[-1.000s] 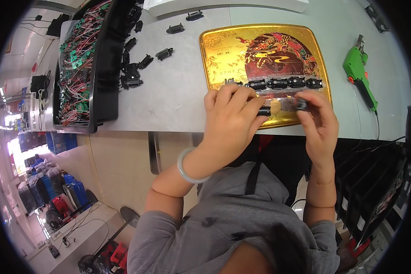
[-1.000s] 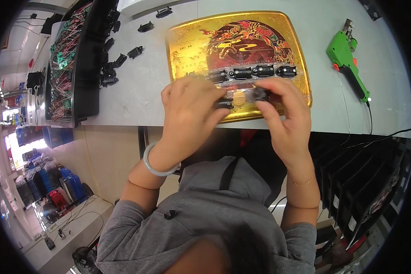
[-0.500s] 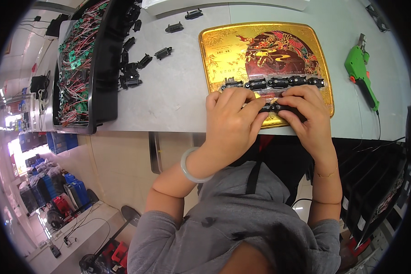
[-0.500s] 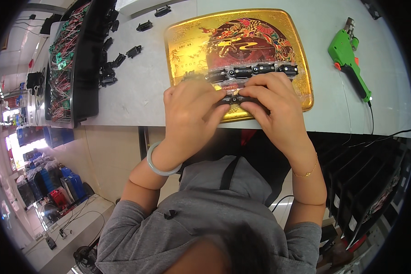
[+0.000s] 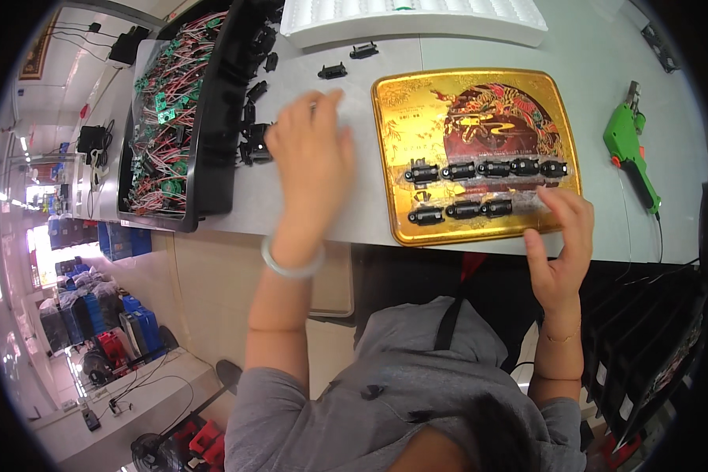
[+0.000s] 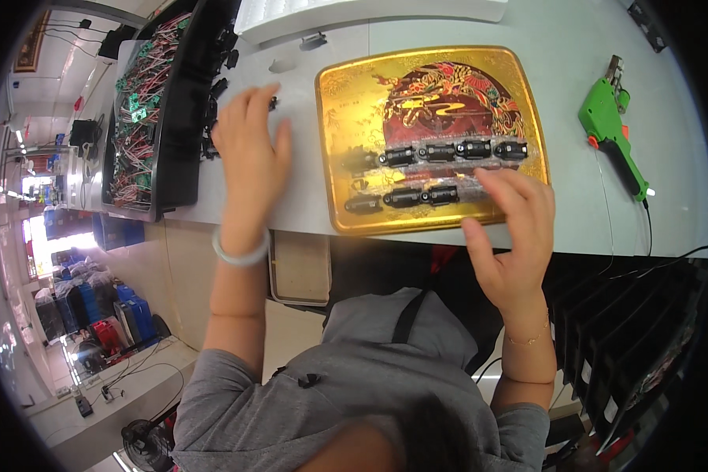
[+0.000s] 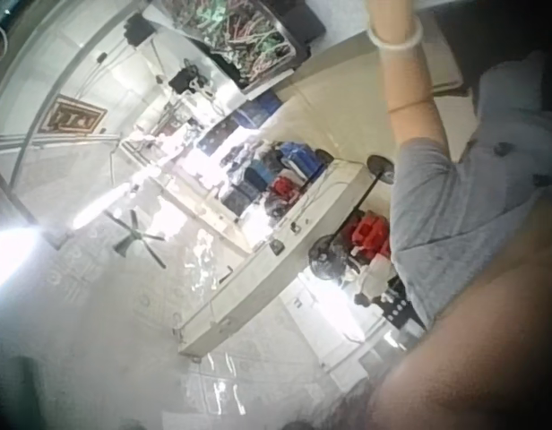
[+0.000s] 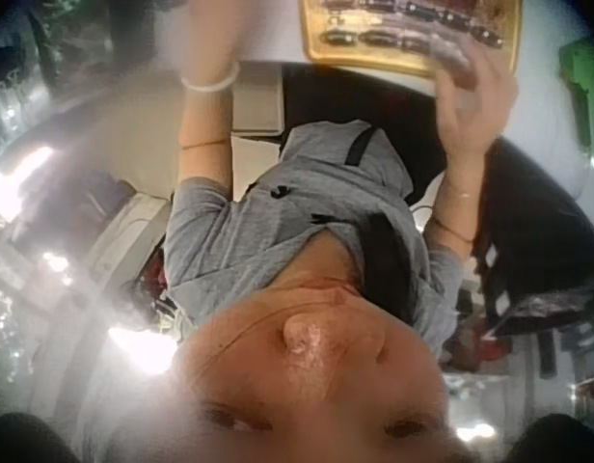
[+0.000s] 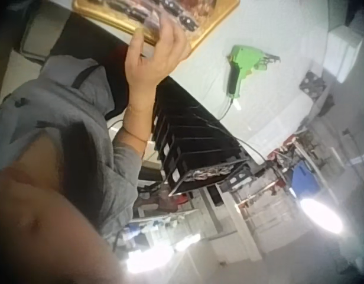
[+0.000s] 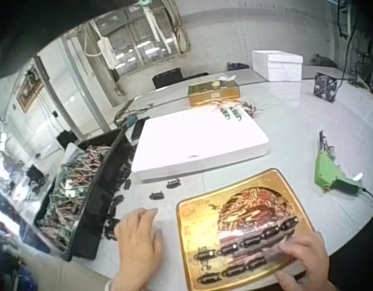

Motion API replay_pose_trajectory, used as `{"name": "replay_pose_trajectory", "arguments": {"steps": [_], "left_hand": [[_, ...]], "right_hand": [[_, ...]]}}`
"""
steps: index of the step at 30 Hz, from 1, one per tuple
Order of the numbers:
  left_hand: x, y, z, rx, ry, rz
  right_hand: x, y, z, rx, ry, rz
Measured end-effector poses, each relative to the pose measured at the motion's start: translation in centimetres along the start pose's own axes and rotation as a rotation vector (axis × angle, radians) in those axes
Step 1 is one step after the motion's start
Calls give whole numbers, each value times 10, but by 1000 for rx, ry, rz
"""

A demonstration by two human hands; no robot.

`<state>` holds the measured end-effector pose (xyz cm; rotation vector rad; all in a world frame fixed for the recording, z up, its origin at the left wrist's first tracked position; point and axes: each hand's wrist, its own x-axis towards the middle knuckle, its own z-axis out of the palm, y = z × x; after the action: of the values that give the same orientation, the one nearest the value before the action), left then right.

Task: The person uses a green hot air gun to solder wires onto small black electronic components arranged on a gold tray. They repeatedly pick up components, apply heat to the connection points, and place the finished units into a white foam tray. The task involves handling wires and components one at a time in a repetitive assembly loop.

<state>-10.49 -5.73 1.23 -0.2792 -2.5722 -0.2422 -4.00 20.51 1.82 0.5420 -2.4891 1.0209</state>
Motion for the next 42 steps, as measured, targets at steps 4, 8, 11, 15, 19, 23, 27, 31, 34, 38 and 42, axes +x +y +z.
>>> {"name": "replay_pose_trajectory", "arguments": {"steps": [4, 8, 11, 15, 19, 23, 27, 31, 34, 38, 42], "left_hand": [[15, -40, -1, -53, -187, -37], [-3, 17, -21, -735, -115, -59], [-38, 74, -42, -1270, -304, -10], [-65, 94, -22, -1742, -458, -274], [-77, 95, -16, -1821, -537, -323], [-69, 100, -28, -1691, -476, -286], [-55, 77, -34, -1345, -146, -141], [-39, 44, -31, -1198, 3, -190], [-30, 22, -30, -996, 44, -223], [5, -6, -18, -508, 94, -124], [48, -33, 5, -97, -10, 109]], "right_hand": [[-8, -7, -7, 165, 95, 15], [-19, -15, -7, 167, 25, -50], [-16, -31, 1, 270, -23, -136], [-16, -27, 3, 363, -70, -173], [-20, -28, 2, 347, -110, -131], [-10, -18, -8, 161, -152, -147], [11, 16, -19, -89, -118, -37], [19, 31, -20, -113, -211, -77], [21, 32, -17, -114, -249, -89], [21, 27, -15, -137, -270, -75], [23, 19, -16, -102, -260, -52]]}}
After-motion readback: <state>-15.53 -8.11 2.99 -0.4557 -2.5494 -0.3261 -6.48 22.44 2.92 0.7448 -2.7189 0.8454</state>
